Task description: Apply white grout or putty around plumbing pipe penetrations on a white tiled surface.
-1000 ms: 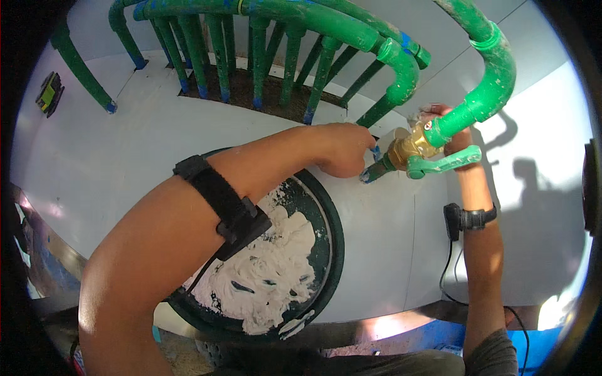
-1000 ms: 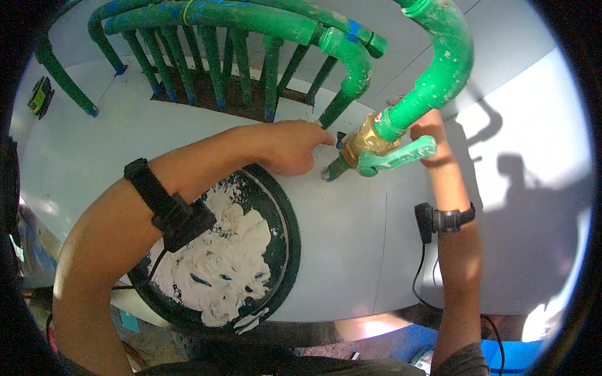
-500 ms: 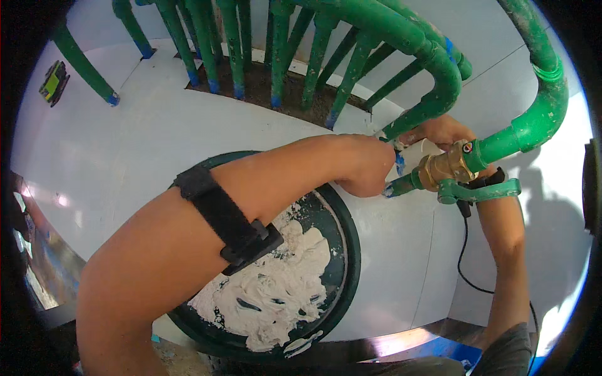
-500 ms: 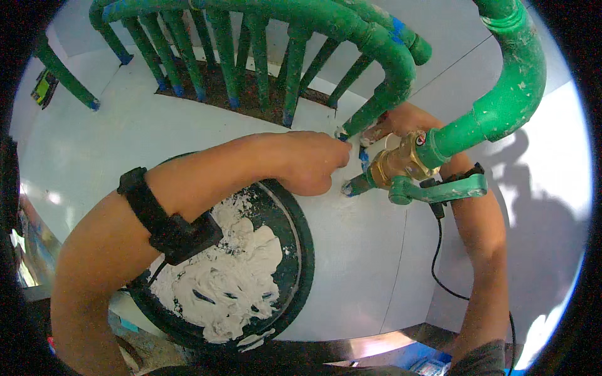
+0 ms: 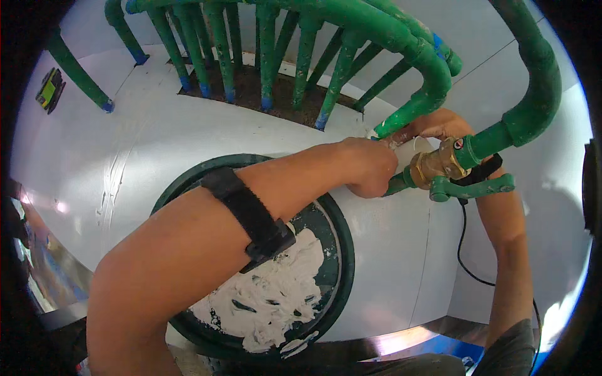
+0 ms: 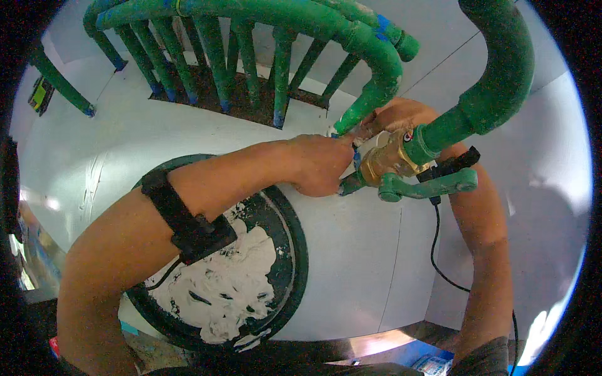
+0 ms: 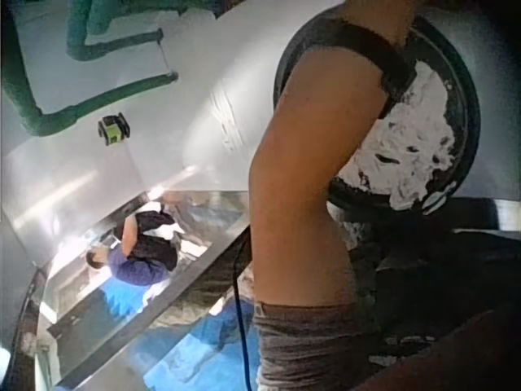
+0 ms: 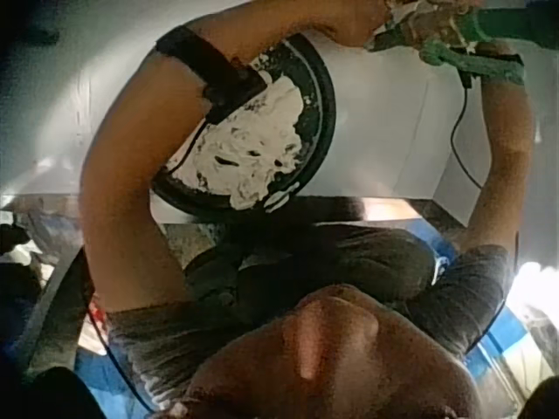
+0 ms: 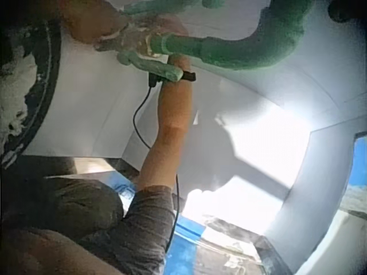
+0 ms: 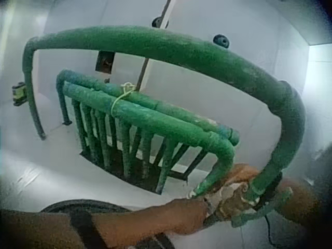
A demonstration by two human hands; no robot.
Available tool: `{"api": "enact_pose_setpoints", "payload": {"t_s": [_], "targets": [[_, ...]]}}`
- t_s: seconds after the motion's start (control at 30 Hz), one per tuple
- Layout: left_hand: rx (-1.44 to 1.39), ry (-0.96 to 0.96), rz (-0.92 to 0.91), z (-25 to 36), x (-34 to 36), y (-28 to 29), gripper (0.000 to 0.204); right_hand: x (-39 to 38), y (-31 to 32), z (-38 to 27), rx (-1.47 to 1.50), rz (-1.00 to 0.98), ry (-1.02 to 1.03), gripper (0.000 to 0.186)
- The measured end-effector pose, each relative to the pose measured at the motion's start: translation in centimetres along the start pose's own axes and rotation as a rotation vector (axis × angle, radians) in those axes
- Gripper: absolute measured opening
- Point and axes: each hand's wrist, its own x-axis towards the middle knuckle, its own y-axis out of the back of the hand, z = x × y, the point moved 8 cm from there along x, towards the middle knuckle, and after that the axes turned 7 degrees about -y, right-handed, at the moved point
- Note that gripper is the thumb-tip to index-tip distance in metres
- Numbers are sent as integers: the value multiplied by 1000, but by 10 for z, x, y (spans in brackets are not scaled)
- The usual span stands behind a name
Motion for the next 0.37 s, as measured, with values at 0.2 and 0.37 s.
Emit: {"api": "enact_pose_setpoints", "payload": {"t_s": [0.2, 0.37], "targets": [[-13, 26, -75, 15, 5, 9, 27, -22, 18, 28, 68, 114, 46, 50], [11, 158, -67, -12, -15, -1, 35, 11, 18, 66, 282, 125, -133, 54]]}}
